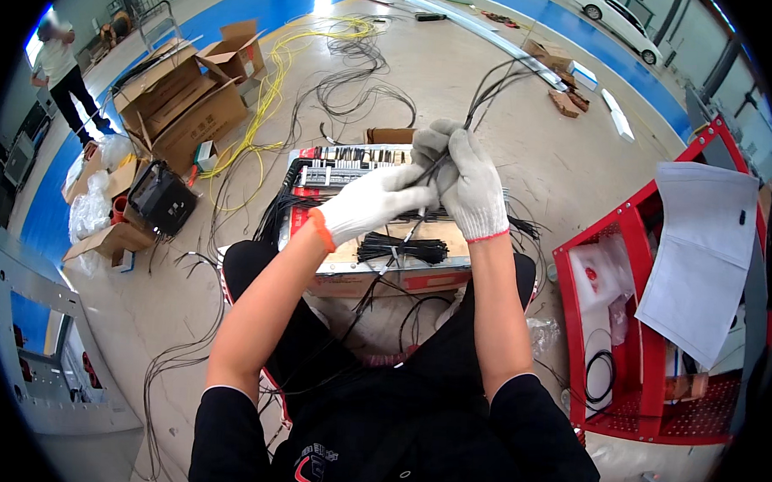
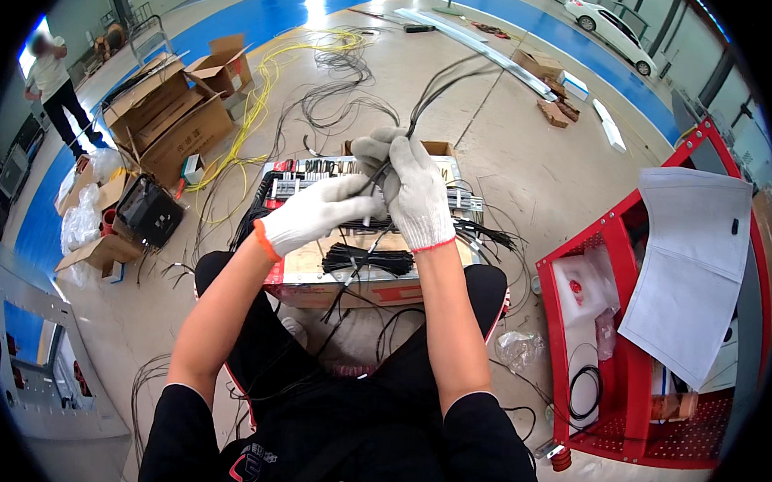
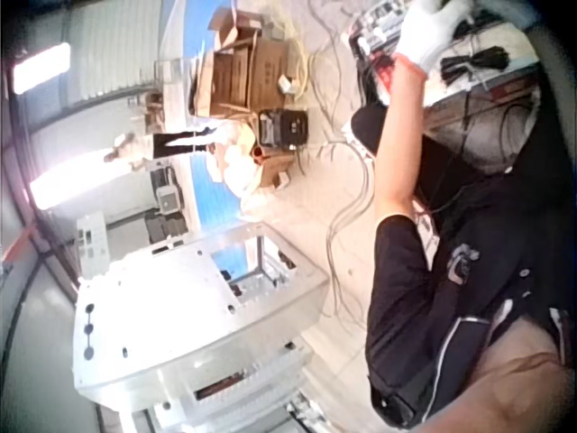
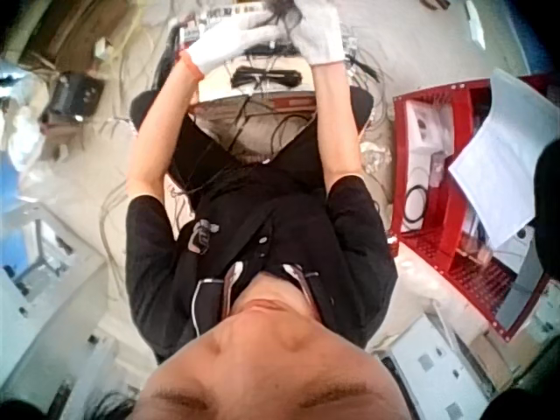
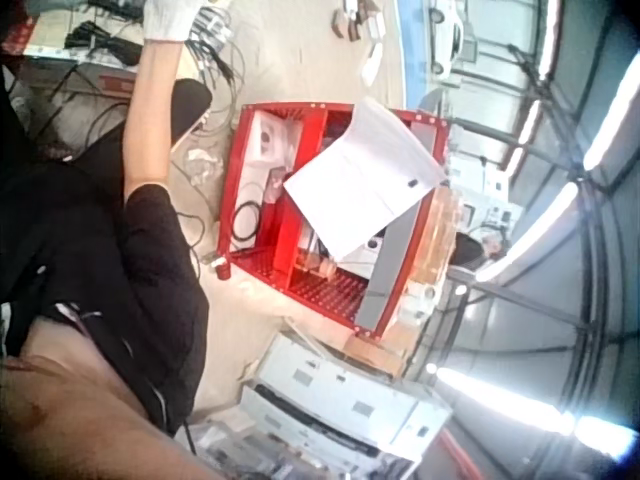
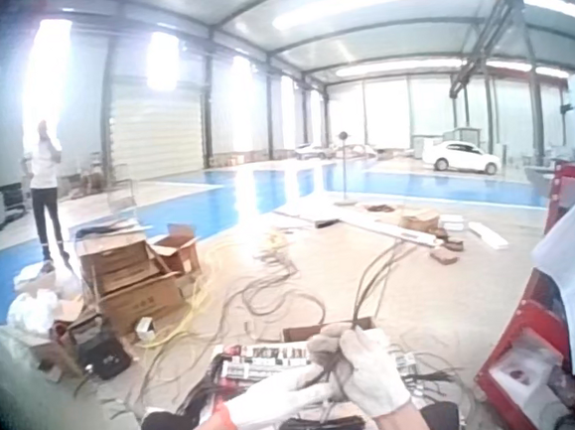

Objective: The person sits on the floor and organizes a bundle of black wires. They pick up individual wires, straighten them, and place them into a neat pile on a cardboard box. The person uses a pair of pliers to cut a wire tie and continues bundling the wires.

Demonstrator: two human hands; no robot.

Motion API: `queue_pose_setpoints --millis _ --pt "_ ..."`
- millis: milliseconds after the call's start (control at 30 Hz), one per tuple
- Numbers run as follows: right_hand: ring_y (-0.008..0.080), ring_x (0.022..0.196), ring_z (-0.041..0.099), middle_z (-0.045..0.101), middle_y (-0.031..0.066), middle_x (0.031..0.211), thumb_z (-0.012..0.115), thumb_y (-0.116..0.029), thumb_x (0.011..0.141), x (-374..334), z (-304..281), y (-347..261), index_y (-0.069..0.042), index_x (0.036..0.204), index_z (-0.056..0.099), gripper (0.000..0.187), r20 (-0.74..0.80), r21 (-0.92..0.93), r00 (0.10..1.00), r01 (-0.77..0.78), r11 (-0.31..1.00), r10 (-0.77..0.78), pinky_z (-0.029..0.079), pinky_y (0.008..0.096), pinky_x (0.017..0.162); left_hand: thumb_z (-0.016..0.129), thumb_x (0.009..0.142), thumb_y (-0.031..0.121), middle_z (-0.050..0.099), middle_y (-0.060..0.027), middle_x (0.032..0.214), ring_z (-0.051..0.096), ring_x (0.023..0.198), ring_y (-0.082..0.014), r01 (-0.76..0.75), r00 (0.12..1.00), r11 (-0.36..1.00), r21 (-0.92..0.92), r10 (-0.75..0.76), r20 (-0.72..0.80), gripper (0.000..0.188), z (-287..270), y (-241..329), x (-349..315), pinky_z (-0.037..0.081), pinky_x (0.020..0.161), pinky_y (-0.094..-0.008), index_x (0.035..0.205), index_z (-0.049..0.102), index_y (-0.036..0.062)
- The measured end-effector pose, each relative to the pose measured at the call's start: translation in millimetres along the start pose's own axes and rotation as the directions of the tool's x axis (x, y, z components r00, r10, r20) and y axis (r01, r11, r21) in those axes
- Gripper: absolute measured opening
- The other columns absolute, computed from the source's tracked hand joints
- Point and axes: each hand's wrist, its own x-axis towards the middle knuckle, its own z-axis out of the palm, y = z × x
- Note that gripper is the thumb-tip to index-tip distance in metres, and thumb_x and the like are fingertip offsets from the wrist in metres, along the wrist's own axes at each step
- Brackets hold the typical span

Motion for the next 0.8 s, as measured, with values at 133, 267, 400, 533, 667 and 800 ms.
queue_pose_setpoints --millis 133,267,400,533,667,800 --pt "0.0300 0.106 0.063 0.066 0.0141 0.114 0.051 -0.014 0.100 -2 -25 -19 -0.002 0.119 0.058 0.024 0.295 -0.776 0.948 0.312 0.548 -0.121 0.050 0.0408 0.096 0.054 0.101 0.027 0.067 -0.0023 0.102 0.059 0.096 -0.0112 0.013 0.996 0.999 -0.034 -0.010 0.086 0.029 1 21 -7 0.047 0.088 -0.0277 0.110 0.064 0.0005" --pt "0.0333 0.128 0.051 0.054 0.0166 0.134 0.057 -0.017 0.090 -31 -75 7 -0.006 0.135 0.053 0.046 0.408 -0.868 0.902 0.432 -0.246 0.143 0.043 0.0415 0.107 0.053 0.102 0.027 0.067 -0.0105 0.113 0.062 0.104 -0.0215 0.007 1.000 0.999 0.049 -0.007 0.008 0.039 32 -21 6 0.047 0.096 -0.0321 0.124 0.058 -0.0046" --pt "0.0235 0.103 0.062 0.059 0.0122 0.125 0.063 -0.036 0.092 -39 -36 15 -0.005 0.124 0.059 0.044 0.206 -0.834 0.978 0.165 0.527 0.020 0.052 0.0341 0.087 0.047 0.106 0.032 0.049 0.0005 0.073 0.046 0.061 -0.0117 0.074 0.989 0.847 -0.527 -0.129 -0.068 0.032 38 -26 -32 0.046 0.062 -0.0269 0.102 0.057 0.0029" --pt "0.0116 0.086 0.060 0.066 0.0040 0.093 0.056 -0.030 0.101 -94 -59 -35 0.000 0.107 0.065 0.032 -0.007 -0.528 1.000 0.022 0.849 -0.030 0.051 0.0271 0.069 0.047 0.105 0.035 0.032 0.0066 0.059 0.029 0.047 -0.0072 0.084 0.996 0.863 -0.497 -0.090 0.010 0.033 100 1 -11 0.040 0.051 -0.0262 0.088 0.051 0.0067" --pt "0.0056 0.063 0.051 0.061 0.0001 0.076 0.054 -0.027 0.103 -124 -72 -39 -0.005 0.090 0.065 0.027 -0.157 -0.332 0.985 0.013 0.943 -0.069 0.043 0.0229 0.057 0.053 0.098 0.012 0.057 -0.0128 0.064 0.052 0.053 -0.0263 -0.093 0.954 0.796 0.598 0.244 -0.176 0.017 107 -25 -24 0.042 0.055 -0.0353 0.085 0.058 0.0030" --pt "0.0064 0.062 0.051 0.058 -0.0015 0.070 0.051 -0.035 0.102 -131 -70 -7 -0.007 0.085 0.063 0.035 -0.257 -0.533 0.941 0.052 0.845 -0.220 0.041 0.0243 0.055 0.060 0.093 0.013 0.064 -0.0150 0.073 0.064 0.066 -0.0337 -0.203 0.874 0.390 0.898 0.486 -0.013 0.008 133 -11 -38 0.049 0.059 -0.0435 0.094 0.063 0.0057"
